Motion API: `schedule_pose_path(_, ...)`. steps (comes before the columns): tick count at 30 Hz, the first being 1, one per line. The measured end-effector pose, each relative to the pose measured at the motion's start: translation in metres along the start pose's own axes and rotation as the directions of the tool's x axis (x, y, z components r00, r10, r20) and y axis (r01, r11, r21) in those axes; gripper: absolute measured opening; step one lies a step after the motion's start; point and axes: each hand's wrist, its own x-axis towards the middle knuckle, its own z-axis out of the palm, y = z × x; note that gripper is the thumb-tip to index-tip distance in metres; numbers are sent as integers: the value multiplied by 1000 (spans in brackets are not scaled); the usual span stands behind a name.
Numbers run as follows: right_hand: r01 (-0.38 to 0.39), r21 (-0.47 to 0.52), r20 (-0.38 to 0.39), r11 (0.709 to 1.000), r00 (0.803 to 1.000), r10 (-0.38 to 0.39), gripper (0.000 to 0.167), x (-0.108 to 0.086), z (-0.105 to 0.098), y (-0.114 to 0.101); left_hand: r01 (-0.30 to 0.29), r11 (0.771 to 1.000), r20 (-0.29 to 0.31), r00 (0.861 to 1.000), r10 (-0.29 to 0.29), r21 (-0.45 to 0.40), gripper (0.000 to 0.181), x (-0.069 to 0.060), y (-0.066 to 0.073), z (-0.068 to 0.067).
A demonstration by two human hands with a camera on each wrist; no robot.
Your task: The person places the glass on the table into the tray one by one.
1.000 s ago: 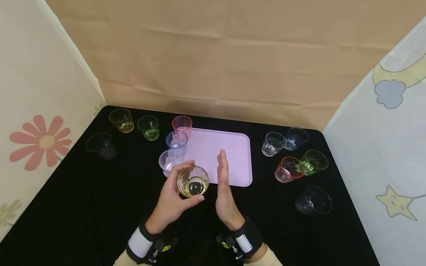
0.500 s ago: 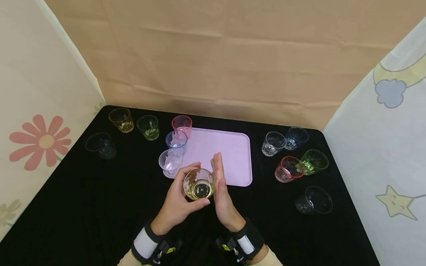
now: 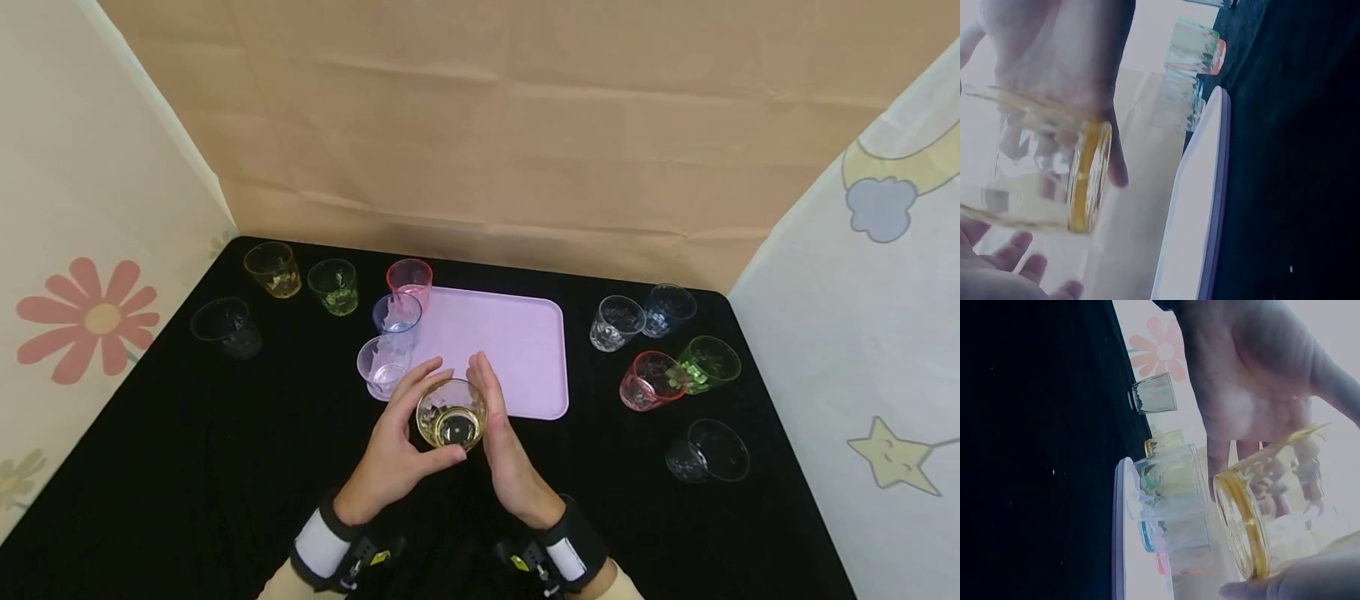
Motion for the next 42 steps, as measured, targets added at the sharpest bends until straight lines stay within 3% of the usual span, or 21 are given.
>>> schedule_pose_path(7,-30,52,110,998,994,24,64,-4,-8,-1,26,1000,42,999,-26,0,100,0,-4,-5)
schedule_pose_path(9,-40,26,122,999,992,37,73,-5,-10,0,32,999,53,998,-32,5,101,0,-4,-7)
schedule_pose_path(13,-35,-106,119,994,992,47,106,-7,-13,3,20,999,61,998,-23,47,100,0,-5,-9)
schedule_pose_path(15,-16,-173,115,985,993,36,113,-8,-13,5,13,998,65,998,-17,61,98,-1,-6,-10)
schedule_pose_path(26,-18,-301,68,953,997,40,93,-11,-14,7,16,996,61,998,-22,90,85,-1,-7,-15)
schedule_pose_path(34,-30,-314,28,949,999,41,90,-11,-15,10,32,998,28,999,-34,50,90,-2,-10,-16)
schedule_pose_path(42,-22,-322,-47,946,999,7,84,-10,-12,13,-9,1000,2,1000,9,-15,88,-3,-15,-17)
